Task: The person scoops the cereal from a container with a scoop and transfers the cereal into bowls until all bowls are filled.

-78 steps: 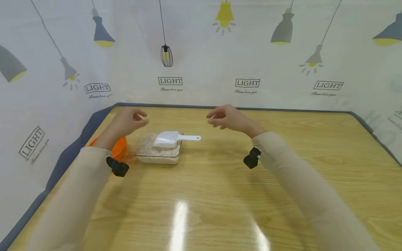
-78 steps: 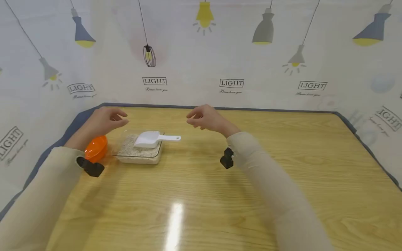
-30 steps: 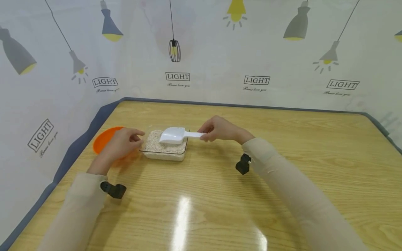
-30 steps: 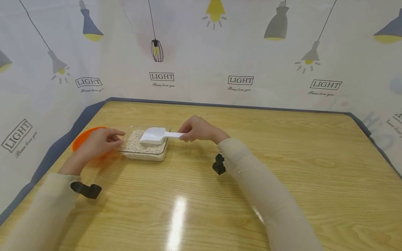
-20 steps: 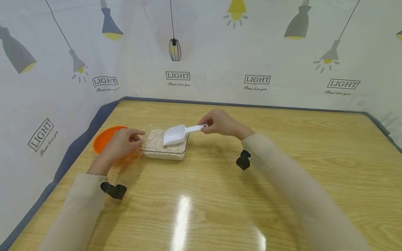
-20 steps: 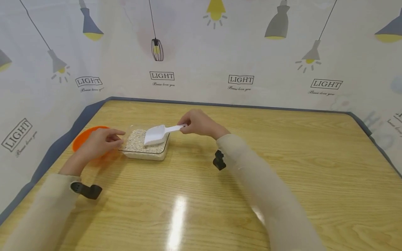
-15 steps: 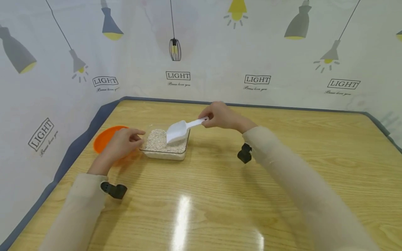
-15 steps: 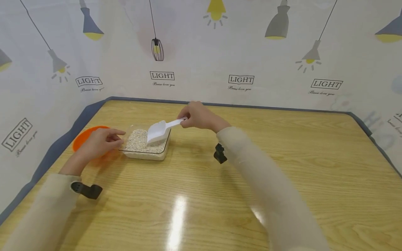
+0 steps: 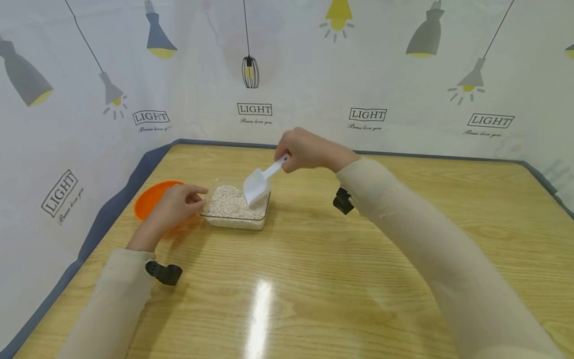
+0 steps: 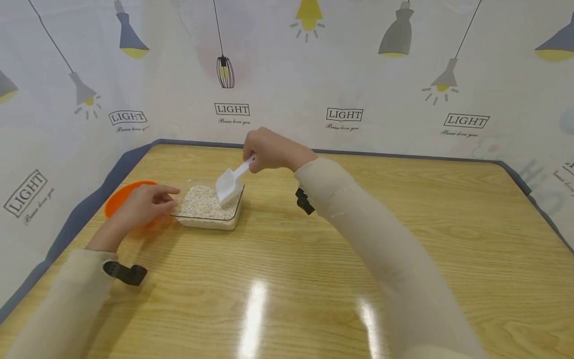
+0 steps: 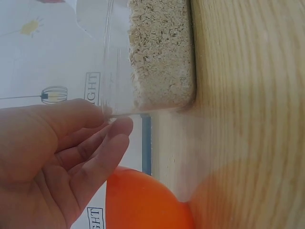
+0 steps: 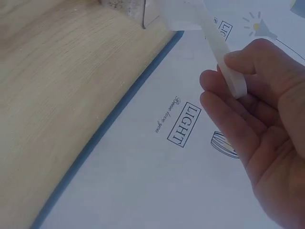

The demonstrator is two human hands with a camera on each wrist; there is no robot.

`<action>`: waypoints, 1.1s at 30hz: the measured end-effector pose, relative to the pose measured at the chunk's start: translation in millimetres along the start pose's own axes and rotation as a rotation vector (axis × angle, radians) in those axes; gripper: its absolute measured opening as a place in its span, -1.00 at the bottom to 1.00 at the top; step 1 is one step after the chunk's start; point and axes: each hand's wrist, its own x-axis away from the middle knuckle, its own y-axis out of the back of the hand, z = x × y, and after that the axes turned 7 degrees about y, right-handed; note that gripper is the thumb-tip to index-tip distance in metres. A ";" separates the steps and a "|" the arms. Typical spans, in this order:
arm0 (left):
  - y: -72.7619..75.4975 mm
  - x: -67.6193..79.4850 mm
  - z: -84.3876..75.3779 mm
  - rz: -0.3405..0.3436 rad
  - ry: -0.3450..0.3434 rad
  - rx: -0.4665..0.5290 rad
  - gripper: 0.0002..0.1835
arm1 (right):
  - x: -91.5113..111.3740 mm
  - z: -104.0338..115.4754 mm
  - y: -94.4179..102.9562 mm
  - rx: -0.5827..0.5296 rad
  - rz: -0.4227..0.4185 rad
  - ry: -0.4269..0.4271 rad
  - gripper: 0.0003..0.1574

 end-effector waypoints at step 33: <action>-0.2 0.2 -0.7 -0.011 -0.003 -0.006 -0.60 | -1.6 2.6 -31.9 -0.082 0.100 -0.118 -0.79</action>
